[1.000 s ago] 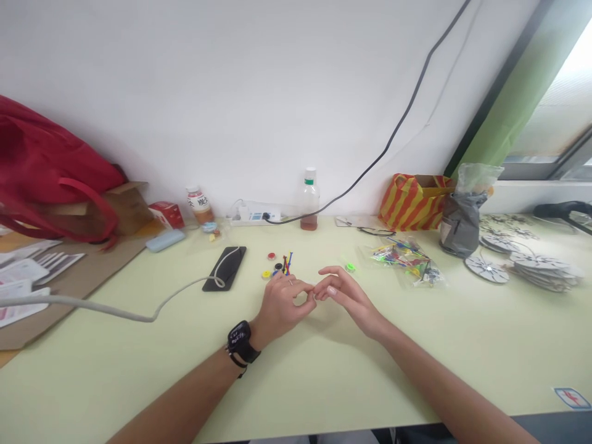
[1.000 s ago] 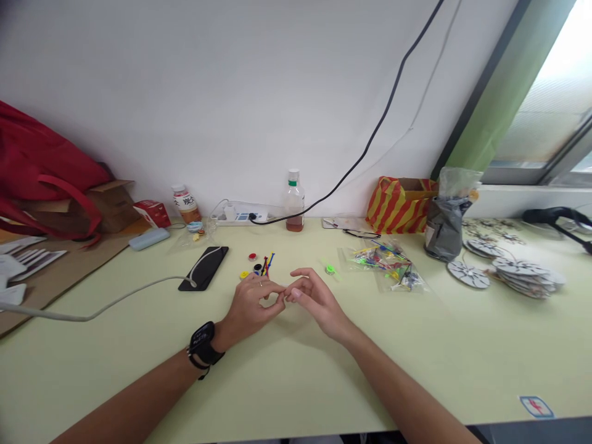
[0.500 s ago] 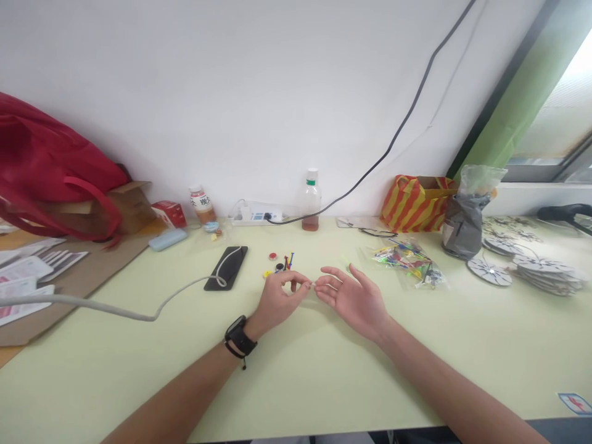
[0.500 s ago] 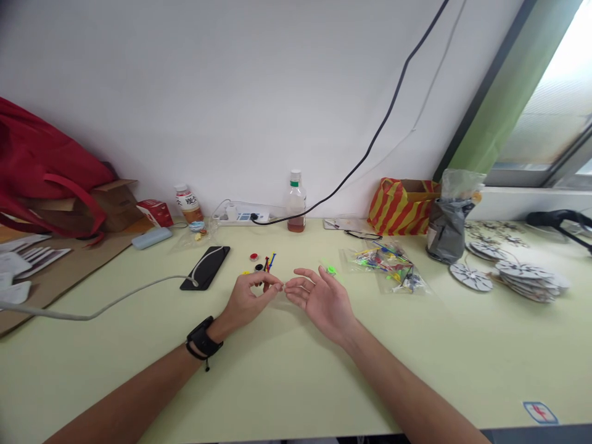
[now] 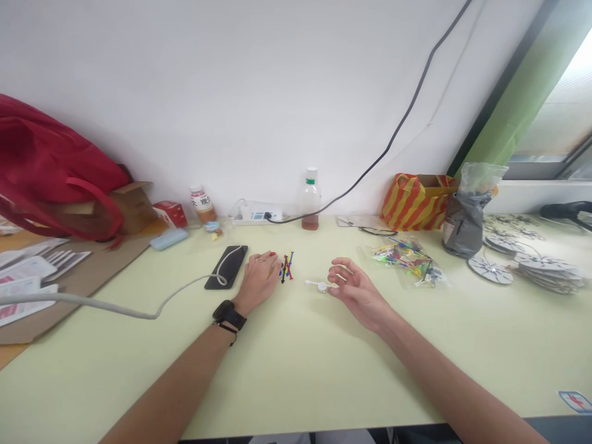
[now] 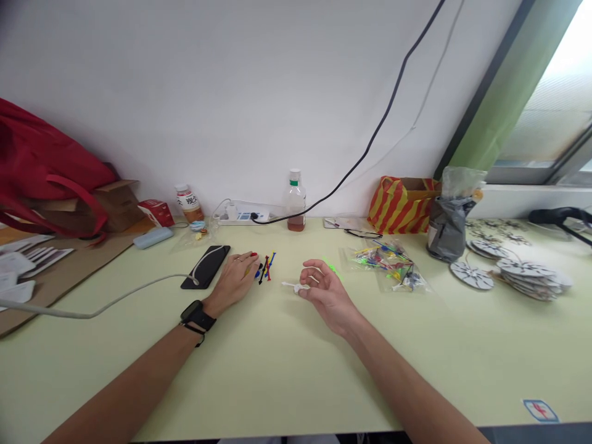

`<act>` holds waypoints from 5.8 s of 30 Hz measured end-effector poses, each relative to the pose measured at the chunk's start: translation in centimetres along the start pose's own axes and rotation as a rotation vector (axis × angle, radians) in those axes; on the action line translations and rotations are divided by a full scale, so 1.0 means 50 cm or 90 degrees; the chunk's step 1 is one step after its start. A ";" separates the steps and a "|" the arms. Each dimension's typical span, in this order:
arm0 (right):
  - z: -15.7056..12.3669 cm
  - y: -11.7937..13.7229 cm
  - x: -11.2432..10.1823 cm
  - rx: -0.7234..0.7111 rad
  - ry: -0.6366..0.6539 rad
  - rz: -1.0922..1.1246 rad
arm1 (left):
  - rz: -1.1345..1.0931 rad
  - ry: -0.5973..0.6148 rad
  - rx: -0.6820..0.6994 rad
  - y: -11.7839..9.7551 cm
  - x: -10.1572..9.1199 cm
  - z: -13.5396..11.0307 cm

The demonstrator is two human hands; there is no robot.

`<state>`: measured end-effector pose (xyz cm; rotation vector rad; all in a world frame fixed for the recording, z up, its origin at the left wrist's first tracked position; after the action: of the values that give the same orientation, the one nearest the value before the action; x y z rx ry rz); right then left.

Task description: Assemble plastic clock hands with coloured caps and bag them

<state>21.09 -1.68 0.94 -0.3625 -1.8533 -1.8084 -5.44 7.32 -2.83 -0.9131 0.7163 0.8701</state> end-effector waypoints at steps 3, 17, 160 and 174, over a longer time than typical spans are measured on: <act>-0.003 0.005 0.003 -0.004 0.018 -0.013 | 0.004 -0.018 0.014 -0.001 0.001 0.001; 0.009 -0.007 -0.028 -0.296 0.051 -0.599 | -0.088 -0.162 0.085 -0.070 -0.048 -0.001; 0.052 -0.045 -0.073 -0.189 0.049 -0.681 | -0.089 0.066 0.316 -0.162 -0.008 -0.065; 0.038 -0.024 -0.044 -0.032 0.080 -0.372 | -0.166 0.098 0.325 -0.154 0.002 -0.060</act>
<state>21.92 0.48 -1.20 0.3083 -1.9553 -2.1879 0.81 2.13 -1.42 -0.5971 0.8782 0.3596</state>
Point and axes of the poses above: each hand's wrist, its own z-axis towards the middle knuckle, its own x-axis out of the palm, y = z × x, the point moved 1 cm from there along z, towards the middle knuckle, and after that the axes turned 4 degrees about -y, right-handed, at the moved point
